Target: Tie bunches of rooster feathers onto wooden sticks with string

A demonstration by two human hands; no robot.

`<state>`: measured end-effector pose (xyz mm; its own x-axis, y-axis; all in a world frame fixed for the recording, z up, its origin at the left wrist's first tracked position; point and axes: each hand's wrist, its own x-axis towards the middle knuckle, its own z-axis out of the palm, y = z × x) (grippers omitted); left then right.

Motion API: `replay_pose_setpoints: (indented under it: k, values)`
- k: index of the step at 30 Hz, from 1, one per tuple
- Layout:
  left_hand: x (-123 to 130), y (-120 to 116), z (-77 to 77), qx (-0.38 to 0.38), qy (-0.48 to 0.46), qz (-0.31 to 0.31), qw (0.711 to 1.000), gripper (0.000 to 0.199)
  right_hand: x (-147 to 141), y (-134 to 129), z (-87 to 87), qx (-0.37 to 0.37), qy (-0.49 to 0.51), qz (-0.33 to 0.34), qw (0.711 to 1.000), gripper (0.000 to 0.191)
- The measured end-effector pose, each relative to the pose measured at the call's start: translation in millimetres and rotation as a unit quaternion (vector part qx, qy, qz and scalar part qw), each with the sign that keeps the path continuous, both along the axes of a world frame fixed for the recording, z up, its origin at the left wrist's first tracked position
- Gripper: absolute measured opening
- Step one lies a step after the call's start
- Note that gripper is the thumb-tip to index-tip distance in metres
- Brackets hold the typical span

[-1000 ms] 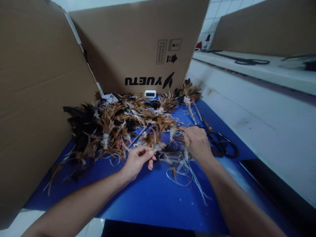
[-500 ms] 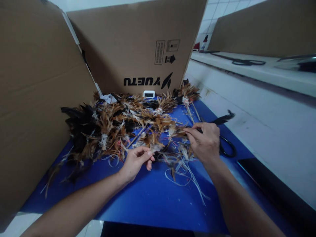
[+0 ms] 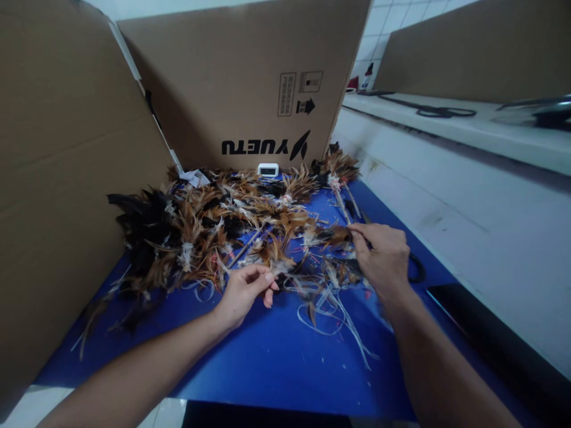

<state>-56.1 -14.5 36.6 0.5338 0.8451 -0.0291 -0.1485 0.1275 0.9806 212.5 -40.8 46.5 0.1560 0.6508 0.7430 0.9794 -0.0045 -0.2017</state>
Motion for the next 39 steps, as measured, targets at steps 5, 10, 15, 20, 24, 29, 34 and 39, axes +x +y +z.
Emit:
replay_pose_setpoints:
  k: [5, 10, 15, 20, 24, 29, 34, 39]
  values:
    - [-1, 0, -2.7, 0.006, -0.001, -0.007, 1.000, 0.024, 9, 3, -4.7, 0.021, 0.050, -0.040, 0.998, 0.019]
    - [-1, 0, -4.6, 0.001, -0.008, -0.005, 1.000, 0.022, 18, 6, -11.5, -0.007, 0.078, -0.073, 0.994, 0.024]
    - [-1, 0, -3.8, -0.003, -0.010, -0.004, 1.000, 0.022, 26, 7, -20.4, -0.083, 0.045, -0.095, 0.991, 0.027]
    - [-1, 0, -3.1, 0.002, -0.007, -0.002, 1.000, 0.024, 23, 8, -24.0, -0.097, -0.032, -0.097, 0.990, 0.020]
    - [-1, 0, -3.4, 0.002, -0.005, -0.002, 1.000, 0.024, 14, 11, -24.2, -0.091, -0.059, -0.079, 0.991, 0.019]
    - [0, 0, -3.2, 0.000, -0.009, -0.003, 1.000, 0.023, 8, 16, -28.3, -0.159, -0.082, -0.113, 0.977, 0.024]
    - [0, 0, -2.6, -0.001, -0.002, 0.000, 1.000, 0.024, 7, 17, -26.7, -0.201, -0.089, -0.138, 0.966, 0.020]
    - [-1, 1, -4.7, 0.000, -0.007, 0.001, 1.000, 0.023, 8, 11, -18.6, -0.128, -0.091, -0.179, 0.971, 0.020]
